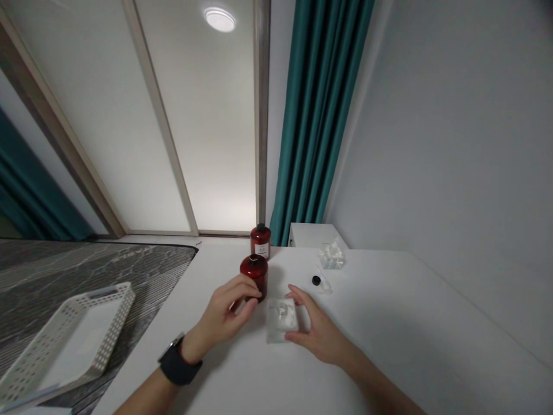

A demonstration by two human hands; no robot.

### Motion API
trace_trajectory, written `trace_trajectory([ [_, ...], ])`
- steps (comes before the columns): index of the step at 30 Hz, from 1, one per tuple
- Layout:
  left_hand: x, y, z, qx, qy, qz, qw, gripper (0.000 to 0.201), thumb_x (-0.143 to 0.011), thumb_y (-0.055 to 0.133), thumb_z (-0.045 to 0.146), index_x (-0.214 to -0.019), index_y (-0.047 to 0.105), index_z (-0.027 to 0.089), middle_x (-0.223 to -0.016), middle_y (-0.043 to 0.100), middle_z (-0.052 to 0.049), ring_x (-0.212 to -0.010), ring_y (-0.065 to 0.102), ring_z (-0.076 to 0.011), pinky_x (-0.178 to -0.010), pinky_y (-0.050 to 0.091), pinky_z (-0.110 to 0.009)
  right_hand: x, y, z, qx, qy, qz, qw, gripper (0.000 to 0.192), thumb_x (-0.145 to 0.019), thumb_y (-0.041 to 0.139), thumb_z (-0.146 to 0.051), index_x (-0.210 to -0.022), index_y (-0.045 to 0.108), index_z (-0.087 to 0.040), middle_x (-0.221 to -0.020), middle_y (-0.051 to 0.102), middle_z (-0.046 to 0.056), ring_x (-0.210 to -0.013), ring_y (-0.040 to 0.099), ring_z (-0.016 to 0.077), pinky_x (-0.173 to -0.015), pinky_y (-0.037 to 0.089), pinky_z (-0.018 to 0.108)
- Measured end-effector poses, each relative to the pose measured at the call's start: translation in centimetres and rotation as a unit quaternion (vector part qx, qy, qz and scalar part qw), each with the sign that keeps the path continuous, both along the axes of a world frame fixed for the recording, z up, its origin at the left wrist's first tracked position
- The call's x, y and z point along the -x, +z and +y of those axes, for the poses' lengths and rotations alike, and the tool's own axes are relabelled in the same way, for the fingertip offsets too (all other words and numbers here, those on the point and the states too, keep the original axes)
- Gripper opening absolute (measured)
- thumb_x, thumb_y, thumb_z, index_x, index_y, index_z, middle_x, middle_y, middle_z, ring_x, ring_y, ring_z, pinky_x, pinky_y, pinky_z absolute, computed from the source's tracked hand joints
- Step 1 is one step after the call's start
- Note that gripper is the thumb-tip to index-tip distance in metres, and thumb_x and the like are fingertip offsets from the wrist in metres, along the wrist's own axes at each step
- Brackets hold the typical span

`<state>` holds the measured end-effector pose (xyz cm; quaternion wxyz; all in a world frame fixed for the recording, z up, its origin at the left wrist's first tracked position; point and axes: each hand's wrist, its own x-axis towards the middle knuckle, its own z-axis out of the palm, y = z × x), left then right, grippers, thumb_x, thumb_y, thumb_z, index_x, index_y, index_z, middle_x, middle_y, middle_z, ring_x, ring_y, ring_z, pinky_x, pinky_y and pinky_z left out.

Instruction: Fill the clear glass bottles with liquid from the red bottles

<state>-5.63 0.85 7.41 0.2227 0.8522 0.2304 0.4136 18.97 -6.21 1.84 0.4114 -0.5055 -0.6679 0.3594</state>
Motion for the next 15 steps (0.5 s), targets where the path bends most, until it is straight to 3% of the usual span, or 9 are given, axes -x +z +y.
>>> trace_trajectory([
  [3,0.1,-0.7,0.5,-0.066,0.142,-0.109,0.982,0.010,-0.097,0.050,0.020,-0.102,0.058,0.024,-0.092,0.057,-0.004,-0.082,0.058,-0.0201,-0.076,0.050,-0.036,-0.5,-0.1,0.1,0.013,-0.010,-0.006,1.000,0.086,-0.073,0.078,-0.017,-0.149,0.040,-0.030,-0.142,0.054,0.010,-0.129,0.052,0.0292,-0.113,0.037,0.053],
  [6,-0.1,-1.7,1.5,-0.050,0.234,-0.127,0.962,0.035,-0.093,0.057,0.025,-0.126,0.047,0.025,-0.114,0.051,-0.008,-0.095,0.056,-0.0228,-0.087,0.051,-0.043,-0.8,-0.2,0.3,0.020,-0.021,-0.016,0.999,0.084,-0.074,0.075,-0.016,-0.149,0.039,-0.029,-0.142,0.054,0.010,-0.128,0.053,0.0288,-0.112,0.037,0.052],
  [11,-0.2,-3.2,3.0,0.053,0.176,-0.044,0.982,0.055,-0.091,0.061,0.030,-0.141,0.037,0.026,-0.141,0.041,-0.012,-0.130,0.047,-0.0305,-0.107,0.045,-0.052,-1.0,-0.6,0.4,0.014,-0.019,-0.019,1.000,0.084,-0.075,0.074,-0.016,-0.150,0.038,-0.030,-0.144,0.052,0.009,-0.128,0.053,0.0287,-0.111,0.037,0.052],
  [15,-0.1,-3.6,3.2,0.049,0.178,-0.026,0.982,0.052,-0.089,0.063,0.028,-0.137,0.043,0.024,-0.140,0.045,-0.012,-0.134,0.045,-0.0308,-0.113,0.039,-0.054,-1.0,-0.7,0.4,0.010,-0.012,-0.029,0.999,0.082,-0.078,0.072,-0.018,-0.150,0.036,-0.029,-0.145,0.051,0.009,-0.129,0.051,0.0287,-0.112,0.036,0.052],
])
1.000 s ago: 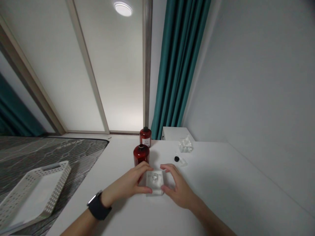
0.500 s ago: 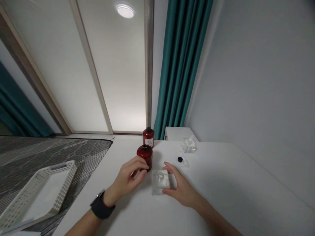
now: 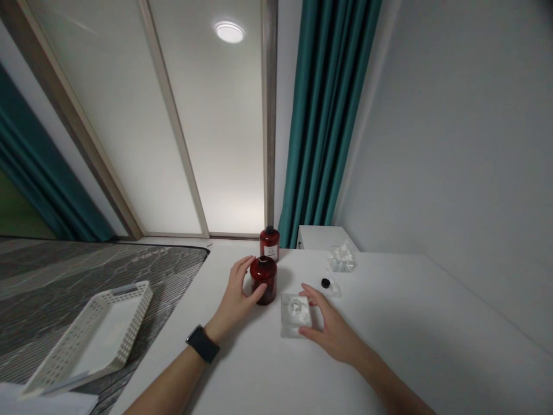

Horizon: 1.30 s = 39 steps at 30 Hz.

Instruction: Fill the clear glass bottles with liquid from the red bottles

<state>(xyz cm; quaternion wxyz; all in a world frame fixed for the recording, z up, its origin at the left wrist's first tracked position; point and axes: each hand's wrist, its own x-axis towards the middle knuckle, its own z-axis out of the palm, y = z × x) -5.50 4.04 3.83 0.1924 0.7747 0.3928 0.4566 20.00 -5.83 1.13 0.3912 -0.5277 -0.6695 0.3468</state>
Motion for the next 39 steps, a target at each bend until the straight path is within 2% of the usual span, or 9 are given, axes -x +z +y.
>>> trace_trajectory([
  [5,0.9,0.6,0.0,-0.067,0.020,-0.008,0.998,0.028,-0.089,0.061,0.027,-0.114,0.052,0.021,-0.130,0.053,-0.013,-0.125,0.052,-0.0313,-0.107,0.043,-0.056,0.1,0.0,0.0,0.000,0.003,-0.012,1.000,0.082,-0.078,0.071,-0.017,-0.150,0.034,-0.028,-0.146,0.049,0.010,-0.129,0.051,0.0276,-0.113,0.036,0.050],
  [9,1.5,1.1,-0.1,-0.068,-0.047,-0.023,0.996,0.014,-0.093,0.052,0.020,-0.107,0.049,0.022,-0.136,0.056,-0.014,-0.128,0.052,-0.0303,-0.108,0.041,-0.056,0.1,0.0,0.0,0.000,0.007,-0.017,1.000,0.082,-0.078,0.070,-0.017,-0.150,0.033,-0.028,-0.146,0.049,0.010,-0.130,0.050,0.0275,-0.113,0.035,0.050],
  [14,1.2,1.4,-0.6,-0.049,-0.093,-0.024,0.994,0.040,-0.089,0.060,0.022,-0.126,0.045,0.022,-0.131,0.056,-0.014,-0.124,0.054,-0.0297,-0.107,0.043,-0.054,0.1,-0.1,0.0,-0.004,0.003,-0.013,1.000,0.081,-0.080,0.070,-0.020,-0.151,0.034,-0.030,-0.147,0.049,0.009,-0.130,0.050,0.0283,-0.112,0.038,0.051],
  [20,0.5,1.3,-0.9,0.007,-0.080,-0.055,0.995,0.053,-0.078,0.075,0.028,-0.125,0.051,0.023,-0.119,0.052,-0.009,-0.111,0.057,-0.0283,-0.099,0.049,-0.050,0.0,-0.4,-0.1,-0.006,0.002,-0.005,1.000,0.081,-0.079,0.071,-0.019,-0.151,0.034,-0.031,-0.147,0.048,0.010,-0.130,0.051,0.0283,-0.110,0.040,0.051],
  [25,-0.2,0.9,-0.6,0.069,-0.123,-0.117,0.983,0.048,-0.071,0.078,0.027,-0.112,0.053,0.022,-0.136,0.048,-0.013,-0.127,0.050,-0.0330,-0.106,0.041,-0.052,0.3,0.0,-0.1,-0.013,-0.003,-0.005,1.000,0.080,-0.078,0.072,-0.018,-0.149,0.036,-0.030,-0.145,0.049,0.010,-0.129,0.051,0.0283,-0.113,0.037,0.052],
  [28,-0.9,0.4,-0.7,0.137,-0.146,-0.197,0.960,0.048,-0.071,0.076,0.021,-0.106,0.044,0.024,-0.132,0.057,-0.013,-0.122,0.057,-0.0292,-0.105,0.042,-0.049,0.6,0.2,-0.1,-0.030,0.001,-0.005,1.000,0.073,-0.078,0.070,-0.017,-0.145,0.042,-0.027,-0.142,0.049,0.011,-0.131,0.050,0.0277,-0.114,0.037,0.049],
  [31,-1.5,-0.1,-1.1,0.155,-0.118,-0.231,0.953,0.058,-0.066,0.077,0.017,-0.111,0.042,0.024,-0.119,0.063,-0.008,-0.113,0.061,-0.0268,-0.103,0.044,-0.047,1.0,-0.2,0.1,-0.031,0.002,0.002,1.000,0.069,-0.077,0.071,-0.017,-0.140,0.046,-0.025,-0.139,0.049,0.011,-0.133,0.049,0.0281,-0.115,0.036,0.047],
  [36,-1.6,-0.4,-1.2,0.164,-0.157,-0.212,0.951,0.074,-0.062,0.086,0.027,-0.126,0.049,0.021,-0.130,0.059,-0.011,-0.119,0.057,-0.0301,-0.105,0.043,-0.043,1.7,-1.3,0.4,0.050,-0.028,0.031,0.998,0.098,-0.070,0.078,-0.019,-0.153,0.026,-0.027,-0.151,0.042,0.012,-0.138,0.045,0.0298,-0.117,0.032,0.050],
  [39,-1.4,-0.5,-1.1,0.207,-0.187,-0.189,0.942,0.078,-0.061,0.089,0.033,-0.128,0.050,0.020,-0.122,0.064,-0.010,-0.110,0.062,-0.0305,-0.098,0.047,-0.042,2.0,-1.2,0.5,0.064,-0.029,0.033,0.997,0.100,-0.070,0.078,-0.019,-0.153,0.023,-0.024,-0.153,0.043,0.014,-0.140,0.043,0.0303,-0.117,0.031,0.050],
])
